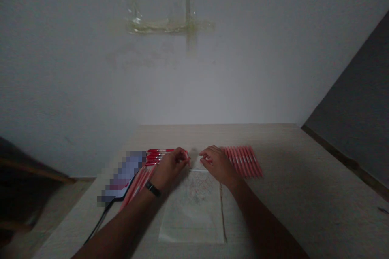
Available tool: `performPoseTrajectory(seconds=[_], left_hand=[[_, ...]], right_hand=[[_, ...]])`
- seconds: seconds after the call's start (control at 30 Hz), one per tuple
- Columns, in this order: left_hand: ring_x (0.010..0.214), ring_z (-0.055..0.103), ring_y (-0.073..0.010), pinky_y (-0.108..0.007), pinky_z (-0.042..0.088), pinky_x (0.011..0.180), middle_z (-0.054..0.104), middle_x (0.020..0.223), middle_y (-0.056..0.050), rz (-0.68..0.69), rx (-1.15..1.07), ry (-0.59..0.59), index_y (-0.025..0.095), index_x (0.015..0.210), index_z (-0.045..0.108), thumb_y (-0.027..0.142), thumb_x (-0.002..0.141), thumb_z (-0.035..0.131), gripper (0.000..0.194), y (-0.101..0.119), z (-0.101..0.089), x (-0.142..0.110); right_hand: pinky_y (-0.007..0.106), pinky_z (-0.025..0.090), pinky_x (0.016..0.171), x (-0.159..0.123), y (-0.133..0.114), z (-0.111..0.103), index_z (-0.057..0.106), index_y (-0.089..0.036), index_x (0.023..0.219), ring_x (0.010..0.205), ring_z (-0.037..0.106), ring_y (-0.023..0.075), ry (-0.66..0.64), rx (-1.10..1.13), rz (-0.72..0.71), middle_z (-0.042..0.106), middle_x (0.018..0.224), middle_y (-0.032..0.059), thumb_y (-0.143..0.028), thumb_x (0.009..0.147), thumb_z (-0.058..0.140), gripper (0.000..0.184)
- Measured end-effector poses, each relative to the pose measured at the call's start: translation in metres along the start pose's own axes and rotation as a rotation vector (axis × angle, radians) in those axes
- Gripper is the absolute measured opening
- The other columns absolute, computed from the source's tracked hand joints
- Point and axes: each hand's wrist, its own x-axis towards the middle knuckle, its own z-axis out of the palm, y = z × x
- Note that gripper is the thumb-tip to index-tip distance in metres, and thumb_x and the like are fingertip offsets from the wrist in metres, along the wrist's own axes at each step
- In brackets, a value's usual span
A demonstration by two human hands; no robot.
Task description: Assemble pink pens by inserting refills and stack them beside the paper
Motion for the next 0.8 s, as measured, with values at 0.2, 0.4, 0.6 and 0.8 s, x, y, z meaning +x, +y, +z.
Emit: performPoseTrajectory(seconds=[0.2,0.4,0.6,0.8], left_hand=[[0.079,0.068,-0.0163,-0.025,0.047,0.069,0.073,0.083,-0.002,0.011,0.015,-0.041,0.020,0.088,0.061,0.017,0.081,0.060,0.008,-0.004,0.003,-0.001],[0.080,0.069,-0.0170,-0.026,0.049,0.070,0.074,0.087,-0.003,0.006,0.004,0.017,0.021,0.092,0.059,0.024,0.085,0.060,0.008,0.001,-0.001,-0.001],[0.077,0.068,-0.0171,-0.026,0.049,0.068,0.073,0.084,-0.003,0.005,-0.013,0.037,0.020,0.091,0.058,0.030,0.086,0.060,0.011,0.006,-0.004,-0.001],[0.078,0.067,-0.0165,-0.025,0.048,0.070,0.072,0.085,-0.002,0.016,0.027,0.029,0.020,0.092,0.059,0.024,0.085,0.059,0.008,0.008,-0.004,-0.002]], right_hand=[[0.031,0.045,0.079,0.002,-0.006,-0.003,0.068,-0.020,0.088,0.088,0.061,0.0181,-0.079,-0.064,-0.051,0.068,0.087,0.0026,-0.017,0.090,0.067,0.004],[0.031,0.042,0.078,0.002,-0.004,-0.009,0.069,-0.020,0.085,0.085,0.060,0.0179,-0.135,-0.130,-0.058,0.067,0.083,0.0024,-0.020,0.090,0.068,0.005],[0.031,0.044,0.082,-0.001,-0.005,-0.013,0.070,-0.018,0.086,0.087,0.062,0.0181,-0.213,-0.146,-0.054,0.069,0.086,0.0035,-0.018,0.088,0.069,0.002],[0.033,0.046,0.083,-0.001,-0.006,-0.014,0.071,-0.019,0.087,0.088,0.063,0.0195,-0.254,-0.131,-0.033,0.070,0.088,0.0048,-0.018,0.087,0.069,0.002]])
